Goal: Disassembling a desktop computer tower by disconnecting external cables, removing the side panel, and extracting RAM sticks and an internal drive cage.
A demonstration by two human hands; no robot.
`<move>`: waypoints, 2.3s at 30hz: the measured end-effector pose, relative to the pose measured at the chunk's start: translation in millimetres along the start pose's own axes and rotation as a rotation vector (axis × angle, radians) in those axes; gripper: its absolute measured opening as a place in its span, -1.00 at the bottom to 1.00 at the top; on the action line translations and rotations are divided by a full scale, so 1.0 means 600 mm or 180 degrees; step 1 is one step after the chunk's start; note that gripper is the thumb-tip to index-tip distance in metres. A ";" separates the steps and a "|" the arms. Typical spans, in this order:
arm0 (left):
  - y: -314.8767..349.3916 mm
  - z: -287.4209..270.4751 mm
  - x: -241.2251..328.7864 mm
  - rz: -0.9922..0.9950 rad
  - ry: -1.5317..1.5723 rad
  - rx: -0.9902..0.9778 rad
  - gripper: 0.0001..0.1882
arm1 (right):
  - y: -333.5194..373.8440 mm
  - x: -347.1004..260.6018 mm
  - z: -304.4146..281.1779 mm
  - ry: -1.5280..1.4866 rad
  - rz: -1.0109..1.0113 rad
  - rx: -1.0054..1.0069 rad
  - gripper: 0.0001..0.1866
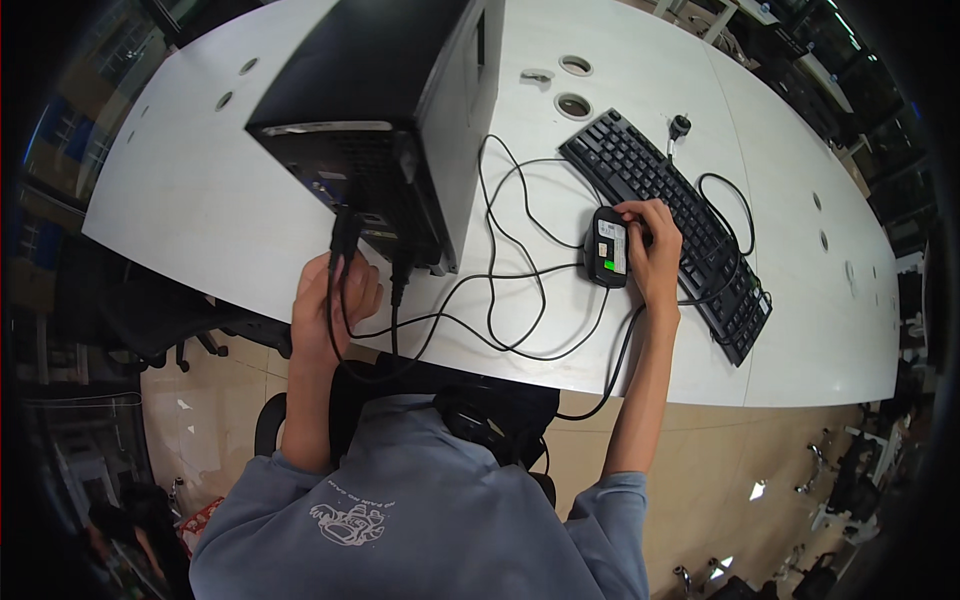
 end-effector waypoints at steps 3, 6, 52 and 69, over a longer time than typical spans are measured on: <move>0.005 -0.002 -0.008 -0.0304 0.0186 -0.0086 -0.69 | -0.002 0.005 0.002 0.0115 0.0010 -0.0009 -0.73; 0.003 -0.006 -0.012 -0.0238 0.0573 0.0025 -0.62 | -0.003 0.001 0.005 0.0079 -0.0045 -0.0025 -0.72; -0.020 0.095 0.138 0.1274 -0.5349 -0.0214 -0.78 | 0.001 -0.007 0.012 0.0110 -0.0129 -0.0023 -0.75; -0.009 0.095 0.141 0.1347 -0.5696 -0.0203 -0.72 | 0.030 0.016 0.007 0.0202 -0.0114 0.0354 -0.79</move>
Point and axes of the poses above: each hand's wrist, its own y-axis away from the middle knuckle, its own z-axis out of the palm, x = y × z, the point moved 8 cm from there along -y, towards the middle knuckle, and after that the axes turned 8 degrees about z, right-handed, at the moved point
